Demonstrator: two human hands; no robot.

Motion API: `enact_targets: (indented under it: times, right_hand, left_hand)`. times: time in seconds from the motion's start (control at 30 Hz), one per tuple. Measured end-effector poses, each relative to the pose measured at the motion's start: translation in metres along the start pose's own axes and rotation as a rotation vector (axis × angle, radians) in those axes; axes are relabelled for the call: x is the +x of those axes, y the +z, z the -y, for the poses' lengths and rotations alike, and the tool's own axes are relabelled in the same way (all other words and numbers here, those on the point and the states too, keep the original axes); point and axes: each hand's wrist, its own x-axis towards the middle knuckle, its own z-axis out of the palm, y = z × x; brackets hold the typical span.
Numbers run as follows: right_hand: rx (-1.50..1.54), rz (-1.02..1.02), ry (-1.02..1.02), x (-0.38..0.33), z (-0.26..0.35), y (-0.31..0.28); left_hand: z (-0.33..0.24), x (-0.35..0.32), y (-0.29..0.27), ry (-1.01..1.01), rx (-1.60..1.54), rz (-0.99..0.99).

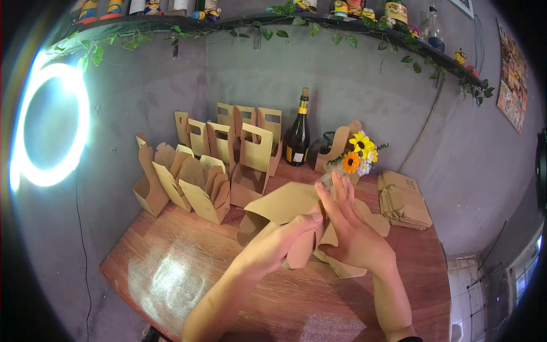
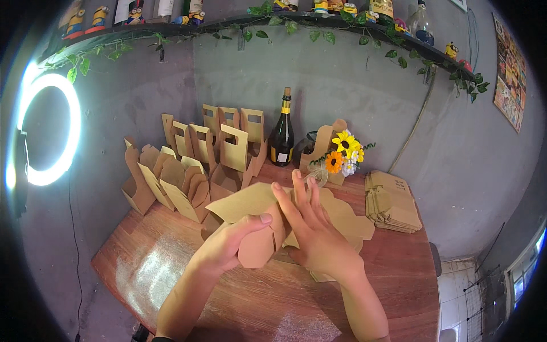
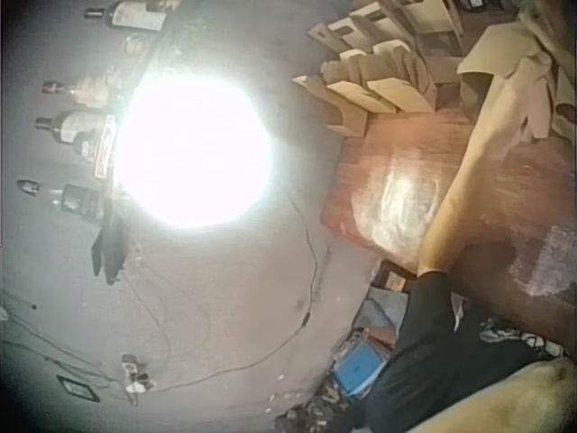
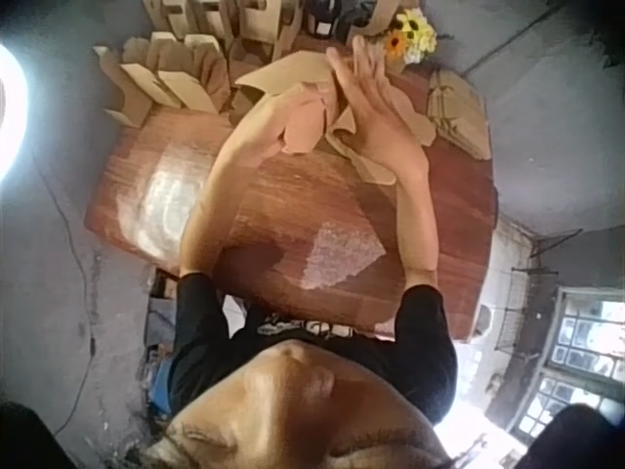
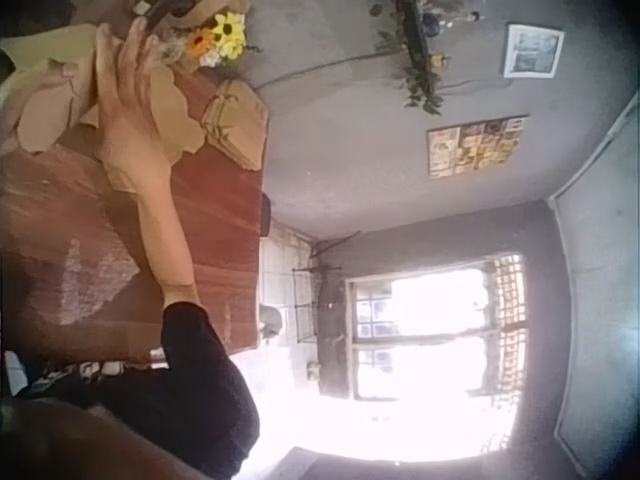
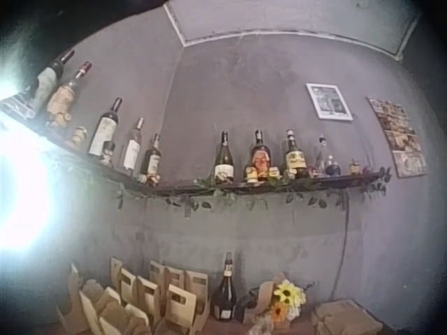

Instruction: The recorder is assembling multiple cardboard beverage or object holders from flat sheets at a wooden table.

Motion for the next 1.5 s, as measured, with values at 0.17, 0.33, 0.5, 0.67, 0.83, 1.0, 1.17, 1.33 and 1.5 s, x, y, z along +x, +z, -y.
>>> enact_targets:
  times: [0.17, 0.33, 0.5, 0.67, 0.83, 1.0, 1.17, 1.33, 1.5]
  right_hand:
    - [-0.08, 0.114, -0.151, 0.003, -0.001, 0.0]
    - [0.105, 0.17, -0.039, 0.008, -0.015, 0.012]
    - [0.251, 0.149, 0.037, 0.016, -0.047, 0.054]
    - [0.85, 0.029, 0.249, 0.029, -0.034, 0.135]
    - [0.903, 0.009, 0.248, 0.053, -0.017, 0.185]
    - [0.63, -0.103, 0.285, 0.061, -0.009, 0.211]
    - [0.644, -0.06, 0.322, 0.064, -0.002, 0.21]
    - [0.689, -0.078, 0.249, 0.067, 0.0, 0.212]
    - [0.499, -0.019, 0.38, 0.045, -0.02, 0.198]
  left_hand:
    - [0.012, 0.01, -0.007, 0.085, 0.13, 0.028]
    - [-0.001, 0.007, -0.004, 0.036, 0.162, -0.058]
    - [-0.038, -0.043, 0.036, 0.271, 0.979, -0.303]
    - [-0.008, -0.077, 0.065, 0.639, 1.47, 0.021]
    - [0.011, -0.092, 0.069, 0.428, 1.424, 0.456]
    - [0.027, -0.09, 0.059, 0.679, 1.508, 0.327]
    - [0.041, -0.086, 0.055, 0.933, 1.566, 0.216]
    - [0.042, -0.083, 0.052, 0.977, 1.614, 0.206]
    - [0.021, -0.093, 0.048, 0.77, 1.587, 0.309]
